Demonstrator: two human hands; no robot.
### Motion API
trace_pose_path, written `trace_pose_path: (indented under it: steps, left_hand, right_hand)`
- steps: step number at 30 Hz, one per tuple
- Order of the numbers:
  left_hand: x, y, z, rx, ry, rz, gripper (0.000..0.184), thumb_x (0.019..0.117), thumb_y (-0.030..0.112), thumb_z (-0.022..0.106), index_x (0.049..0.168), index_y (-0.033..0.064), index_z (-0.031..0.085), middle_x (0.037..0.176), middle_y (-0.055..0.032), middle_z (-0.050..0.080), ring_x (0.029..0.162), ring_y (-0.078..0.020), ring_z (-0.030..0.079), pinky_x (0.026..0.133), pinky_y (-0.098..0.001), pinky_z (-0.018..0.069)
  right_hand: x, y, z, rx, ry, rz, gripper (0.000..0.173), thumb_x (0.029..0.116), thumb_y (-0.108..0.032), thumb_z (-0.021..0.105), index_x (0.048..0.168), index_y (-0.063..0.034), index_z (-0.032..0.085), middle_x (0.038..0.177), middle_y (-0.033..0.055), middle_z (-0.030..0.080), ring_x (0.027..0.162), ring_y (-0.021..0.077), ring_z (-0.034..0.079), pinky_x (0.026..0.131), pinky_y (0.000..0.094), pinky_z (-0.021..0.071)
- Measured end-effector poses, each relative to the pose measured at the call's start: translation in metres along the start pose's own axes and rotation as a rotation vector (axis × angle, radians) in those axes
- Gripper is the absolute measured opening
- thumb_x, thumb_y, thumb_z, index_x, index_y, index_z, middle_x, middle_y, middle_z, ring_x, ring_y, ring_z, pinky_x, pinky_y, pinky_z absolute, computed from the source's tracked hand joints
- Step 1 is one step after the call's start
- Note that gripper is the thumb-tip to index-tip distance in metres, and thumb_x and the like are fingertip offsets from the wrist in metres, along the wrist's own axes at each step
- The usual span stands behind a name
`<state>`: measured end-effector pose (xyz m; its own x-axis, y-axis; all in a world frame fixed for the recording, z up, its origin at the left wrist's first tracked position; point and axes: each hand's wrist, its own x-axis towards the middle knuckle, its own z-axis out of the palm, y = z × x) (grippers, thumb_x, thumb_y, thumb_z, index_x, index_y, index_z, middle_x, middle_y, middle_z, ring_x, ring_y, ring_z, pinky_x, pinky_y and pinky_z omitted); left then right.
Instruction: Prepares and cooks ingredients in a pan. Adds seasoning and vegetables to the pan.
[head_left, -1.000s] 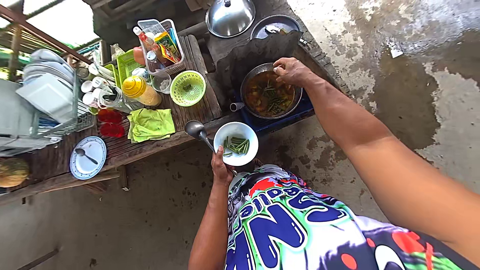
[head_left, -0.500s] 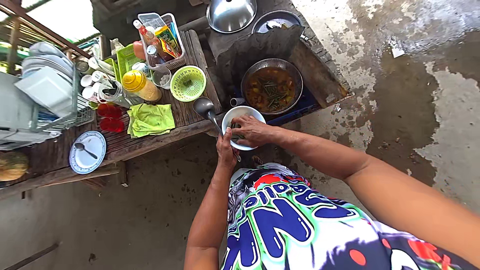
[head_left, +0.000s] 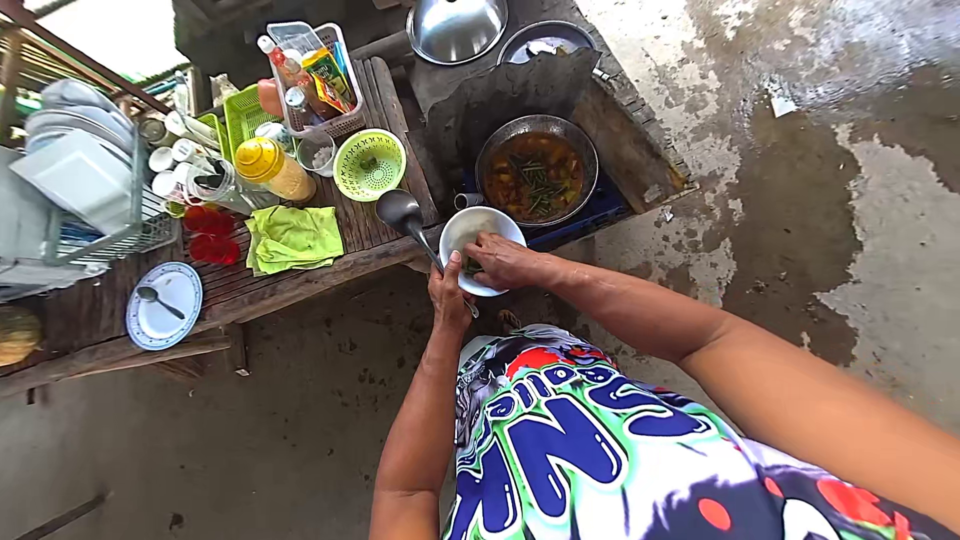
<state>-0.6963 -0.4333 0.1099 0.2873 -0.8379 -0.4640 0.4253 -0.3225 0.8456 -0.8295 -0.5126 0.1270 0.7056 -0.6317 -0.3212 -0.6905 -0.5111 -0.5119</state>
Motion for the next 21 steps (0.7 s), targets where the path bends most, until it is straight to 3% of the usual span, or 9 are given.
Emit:
trace_pose_path:
  steps: [3,8,11,13,17,21]
  left_hand:
    - [0.002,-0.007,-0.001,-0.024,0.001,-0.014,0.036,0.1064,0.034,0.055,0.135,0.0122,0.054,0.088,-0.0136,0.067,0.052,-0.0151,0.059,0.042,-0.0255,0.0488]
    - [0.003,-0.009,0.0,-0.019,-0.007,-0.042,0.035,0.1064,0.032,0.056,0.135,0.0114,0.052,0.081,-0.0121,0.064,0.046,-0.0119,0.053,0.039,-0.0229,0.0459]
    - [0.006,-0.01,-0.001,0.002,-0.01,-0.073,0.036,0.1058,0.035,0.057,0.133,0.0119,0.054,0.081,-0.0122,0.065,0.046,-0.0121,0.053,0.039,-0.0229,0.0453]
    - [0.007,-0.012,-0.002,-0.007,-0.023,-0.086,0.037,0.1055,0.038,0.056,0.133,0.013,0.055,0.084,-0.0128,0.066,0.048,-0.0129,0.055,0.04,-0.0237,0.0461]
    - [0.005,-0.013,0.0,-0.015,-0.015,-0.107,0.036,0.1064,0.039,0.054,0.132,0.013,0.054,0.082,-0.012,0.065,0.047,-0.0124,0.054,0.04,-0.023,0.0457]
    - [0.007,-0.013,0.0,-0.02,-0.009,-0.117,0.036,0.1074,0.038,0.053,0.133,0.0129,0.054,0.082,-0.0125,0.066,0.046,-0.0123,0.054,0.039,-0.0225,0.0453]
  right_hand:
    - [0.005,0.003,0.005,0.0,-0.071,-0.054,0.033,0.0915,-0.016,0.066,0.124,-0.0114,0.064,0.116,0.0199,0.059,0.103,0.0361,0.062,0.085,0.0512,0.0534]
    - [0.011,0.015,0.011,0.033,-0.054,-0.105,0.033,0.0862,-0.006,0.068,0.119,-0.006,0.064,0.111,0.0183,0.062,0.097,0.0344,0.066,0.081,0.0521,0.0557]
    - [0.013,0.025,0.005,0.297,0.039,-0.101,0.025,0.0866,0.001,0.067,0.111,-0.0002,0.063,0.099,0.0182,0.065,0.094,0.0333,0.065,0.085,0.0519,0.054]
    - [0.012,0.028,-0.008,0.505,0.1,-0.045,0.021,0.0871,0.003,0.065,0.108,-0.0003,0.062,0.088,0.0155,0.065,0.079,0.0274,0.064,0.073,0.0477,0.0543]
    - [0.005,0.026,-0.032,0.779,0.118,0.034,0.02,0.0877,0.006,0.062,0.107,0.0007,0.059,0.089,0.0127,0.058,0.075,0.0203,0.057,0.068,0.0392,0.0487]
    - [-0.001,0.021,-0.047,0.947,0.185,0.051,0.019,0.0886,0.005,0.062,0.106,0.0006,0.057,0.085,0.0109,0.058,0.068,0.0167,0.058,0.065,0.0346,0.0525]
